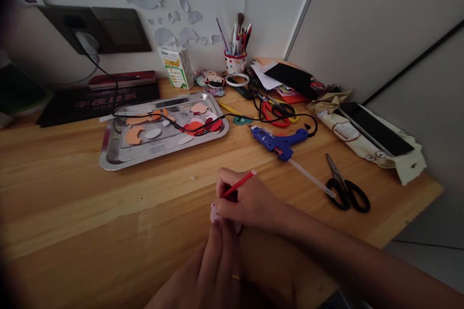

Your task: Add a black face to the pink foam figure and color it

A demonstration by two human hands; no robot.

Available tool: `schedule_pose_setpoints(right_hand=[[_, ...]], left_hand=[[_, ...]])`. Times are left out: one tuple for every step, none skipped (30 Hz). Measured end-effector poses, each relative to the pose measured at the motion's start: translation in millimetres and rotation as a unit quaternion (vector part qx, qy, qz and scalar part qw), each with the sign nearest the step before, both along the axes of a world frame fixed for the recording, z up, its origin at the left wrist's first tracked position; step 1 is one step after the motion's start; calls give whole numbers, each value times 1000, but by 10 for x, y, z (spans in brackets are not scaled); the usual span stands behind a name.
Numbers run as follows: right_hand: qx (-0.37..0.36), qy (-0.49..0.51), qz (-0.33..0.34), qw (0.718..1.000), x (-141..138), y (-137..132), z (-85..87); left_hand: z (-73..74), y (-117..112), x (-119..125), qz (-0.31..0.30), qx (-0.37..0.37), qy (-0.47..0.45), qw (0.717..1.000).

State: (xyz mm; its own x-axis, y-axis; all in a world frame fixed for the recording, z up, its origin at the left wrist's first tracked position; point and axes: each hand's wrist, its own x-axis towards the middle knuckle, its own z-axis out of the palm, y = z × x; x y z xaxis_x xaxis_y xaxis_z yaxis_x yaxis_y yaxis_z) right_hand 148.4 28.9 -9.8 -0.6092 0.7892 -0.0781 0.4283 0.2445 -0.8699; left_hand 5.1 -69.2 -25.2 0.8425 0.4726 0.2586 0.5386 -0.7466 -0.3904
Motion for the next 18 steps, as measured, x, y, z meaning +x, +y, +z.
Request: schedule_pose_setpoints(right_hand=[[-1,2,-3,1000,0,-2,2],[-3,5,-4,1000,0,-3,5],[-5,7,-3,1000,0,-5,10],[-5,8,-2,1000,0,-7,15],[-5,7,-2,1000,-1,-8,21],[-5,5,-2,1000,-1,-9,26],[-6,4,-3,1000,-2,-10,29],[-10,6,-4,1000,-2,-10,29],[-15,12,-8,1000,-1,-11,25],[-20,25,-13,999,0,-11,18],[-25,42,-21,999,2,-10,9],[-30,62,-30,997,5,-10,0],[-32,83,-44,995,8,-9,-6],[-32,104,-59,992,12,-9,-9],[-31,119,-74,990,17,-8,-6],[-29,129,-89,987,23,-7,2],[-25,132,-101,986,30,-7,15],[-20,133,-109,985,38,-8,30]], left_hand=[[23,3,-3,1,-9,-1,1000],[49,9,-6,3,-18,-3,1000],[77,16,-8,5,-27,-4,1000],[103,24,-10,7,-35,-6,999],[125,32,-12,8,-42,-9,999],[142,39,-13,9,-49,-11,999],[153,44,-13,10,-56,-14,998],[157,46,-13,12,-62,-18,998],[156,45,-11,13,-66,-21,997],[150,42,-6,14,-70,-25,997],[142,35,2,15,-73,-29,997],[132,27,13,16,-74,-33,997],[124,17,29,18,-74,-37,996],[117,6,48,21,-72,-40,996],[112,-4,70,25,-69,-43,996],[111,-14,93,29,-65,-45,996],[113,-23,117,34,-60,-47,997],[118,-31,139,39,-55,-48,997]])
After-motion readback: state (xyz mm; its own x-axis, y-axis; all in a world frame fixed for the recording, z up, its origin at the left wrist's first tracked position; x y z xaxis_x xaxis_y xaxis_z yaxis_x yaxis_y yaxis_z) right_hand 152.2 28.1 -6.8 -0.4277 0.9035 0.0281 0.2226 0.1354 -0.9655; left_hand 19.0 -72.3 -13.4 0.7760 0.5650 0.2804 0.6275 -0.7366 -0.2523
